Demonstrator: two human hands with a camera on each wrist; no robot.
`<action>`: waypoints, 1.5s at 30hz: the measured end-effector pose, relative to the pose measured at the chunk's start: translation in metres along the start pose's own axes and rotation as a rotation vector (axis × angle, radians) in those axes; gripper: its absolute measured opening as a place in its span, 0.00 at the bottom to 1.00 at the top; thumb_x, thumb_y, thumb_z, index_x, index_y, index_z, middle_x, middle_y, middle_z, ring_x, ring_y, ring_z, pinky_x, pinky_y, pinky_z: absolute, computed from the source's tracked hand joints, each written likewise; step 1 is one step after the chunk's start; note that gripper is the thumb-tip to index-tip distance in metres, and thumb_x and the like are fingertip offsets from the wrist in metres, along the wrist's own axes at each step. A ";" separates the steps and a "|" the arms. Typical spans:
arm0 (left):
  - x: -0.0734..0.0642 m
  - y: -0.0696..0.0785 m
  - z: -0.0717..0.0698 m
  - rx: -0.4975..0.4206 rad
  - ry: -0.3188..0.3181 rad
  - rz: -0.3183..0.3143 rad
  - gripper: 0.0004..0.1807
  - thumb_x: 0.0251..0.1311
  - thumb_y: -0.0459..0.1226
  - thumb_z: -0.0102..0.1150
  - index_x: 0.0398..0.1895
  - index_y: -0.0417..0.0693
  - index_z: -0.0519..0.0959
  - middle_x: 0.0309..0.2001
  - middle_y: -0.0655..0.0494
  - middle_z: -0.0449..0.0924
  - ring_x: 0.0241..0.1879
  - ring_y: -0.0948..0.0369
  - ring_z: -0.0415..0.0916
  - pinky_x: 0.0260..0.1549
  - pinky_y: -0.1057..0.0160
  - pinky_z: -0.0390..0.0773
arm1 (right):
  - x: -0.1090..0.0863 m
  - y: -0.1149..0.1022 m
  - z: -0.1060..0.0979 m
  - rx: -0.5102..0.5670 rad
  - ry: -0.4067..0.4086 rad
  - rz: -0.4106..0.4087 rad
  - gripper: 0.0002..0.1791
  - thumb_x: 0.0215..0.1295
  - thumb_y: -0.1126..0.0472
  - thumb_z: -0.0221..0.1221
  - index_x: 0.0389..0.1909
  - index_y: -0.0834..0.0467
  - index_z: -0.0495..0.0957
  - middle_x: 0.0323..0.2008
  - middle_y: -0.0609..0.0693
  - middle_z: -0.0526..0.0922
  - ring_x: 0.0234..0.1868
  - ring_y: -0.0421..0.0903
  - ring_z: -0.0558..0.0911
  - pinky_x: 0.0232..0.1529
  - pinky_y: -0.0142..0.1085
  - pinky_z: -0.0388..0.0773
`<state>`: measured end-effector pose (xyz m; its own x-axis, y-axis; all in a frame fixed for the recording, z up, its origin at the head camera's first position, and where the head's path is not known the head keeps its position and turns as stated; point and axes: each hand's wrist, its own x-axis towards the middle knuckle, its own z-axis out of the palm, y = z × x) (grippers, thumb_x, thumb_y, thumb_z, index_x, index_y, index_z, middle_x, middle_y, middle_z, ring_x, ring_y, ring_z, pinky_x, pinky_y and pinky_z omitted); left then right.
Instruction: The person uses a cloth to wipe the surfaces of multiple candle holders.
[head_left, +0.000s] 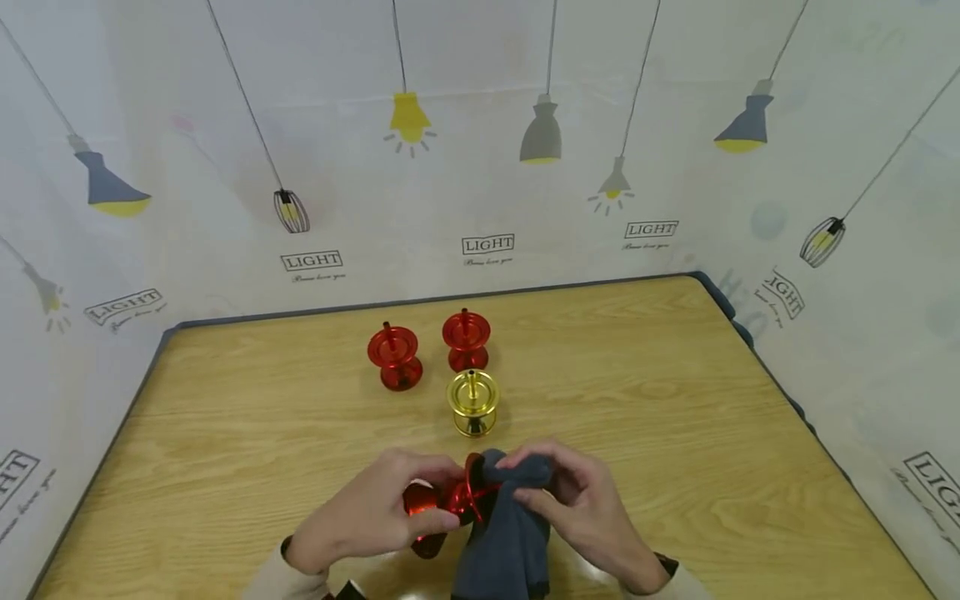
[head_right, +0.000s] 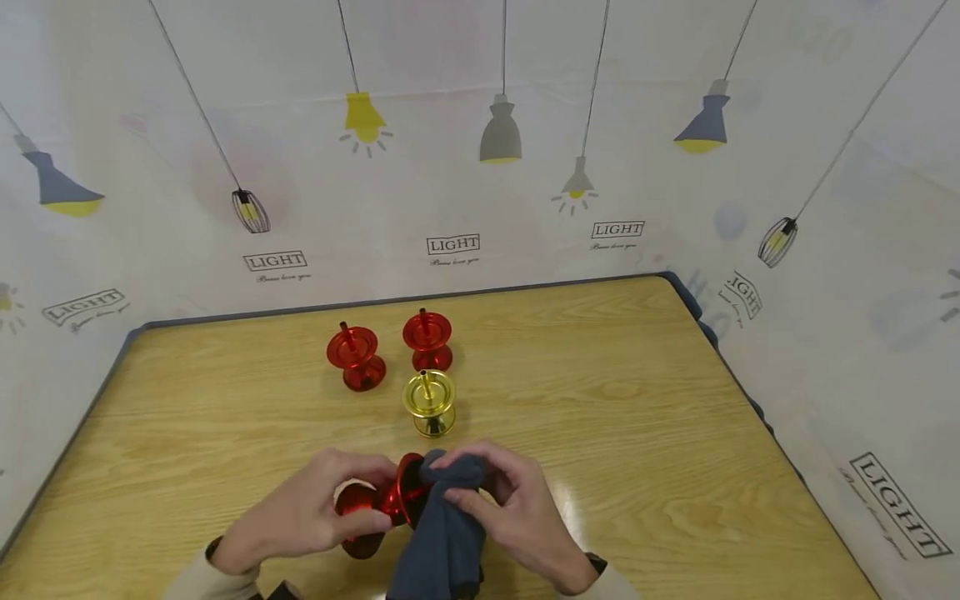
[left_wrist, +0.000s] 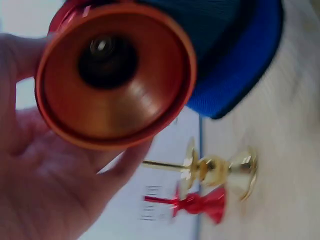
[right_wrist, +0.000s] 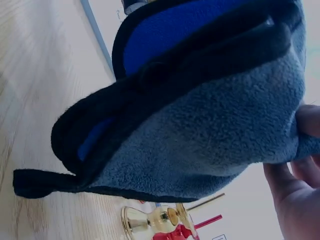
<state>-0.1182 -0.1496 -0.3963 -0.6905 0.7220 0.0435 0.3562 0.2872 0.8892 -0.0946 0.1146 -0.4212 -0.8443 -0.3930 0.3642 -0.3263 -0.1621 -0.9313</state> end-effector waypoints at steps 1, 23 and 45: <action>0.001 -0.004 -0.003 -0.094 -0.057 -0.018 0.13 0.66 0.39 0.65 0.50 0.44 0.82 0.40 0.60 0.86 0.40 0.70 0.81 0.42 0.68 0.82 | 0.001 0.001 0.001 0.012 -0.017 -0.015 0.16 0.65 0.78 0.60 0.53 0.66 0.77 0.50 0.57 0.85 0.56 0.45 0.84 0.53 0.34 0.82; 0.009 -0.003 0.024 0.564 0.555 0.244 0.22 0.46 0.36 0.80 0.46 0.49 0.83 0.41 0.60 0.86 0.44 0.63 0.83 0.54 0.48 0.82 | 0.005 -0.001 0.008 -0.072 0.301 0.177 0.15 0.66 0.71 0.64 0.53 0.69 0.77 0.48 0.49 0.86 0.50 0.43 0.86 0.47 0.32 0.84; 0.013 -0.006 0.027 0.705 0.551 0.287 0.29 0.42 0.40 0.83 0.50 0.45 0.81 0.42 0.57 0.86 0.44 0.61 0.83 0.53 0.49 0.82 | 0.006 -0.001 0.008 0.024 0.372 0.228 0.16 0.66 0.72 0.63 0.53 0.72 0.75 0.47 0.47 0.87 0.48 0.43 0.86 0.45 0.32 0.84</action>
<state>-0.1124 -0.1251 -0.4129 -0.6536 0.4763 0.5882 0.7337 0.5897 0.3377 -0.0959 0.1052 -0.4181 -0.9907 -0.0687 0.1172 -0.1074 -0.1318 -0.9854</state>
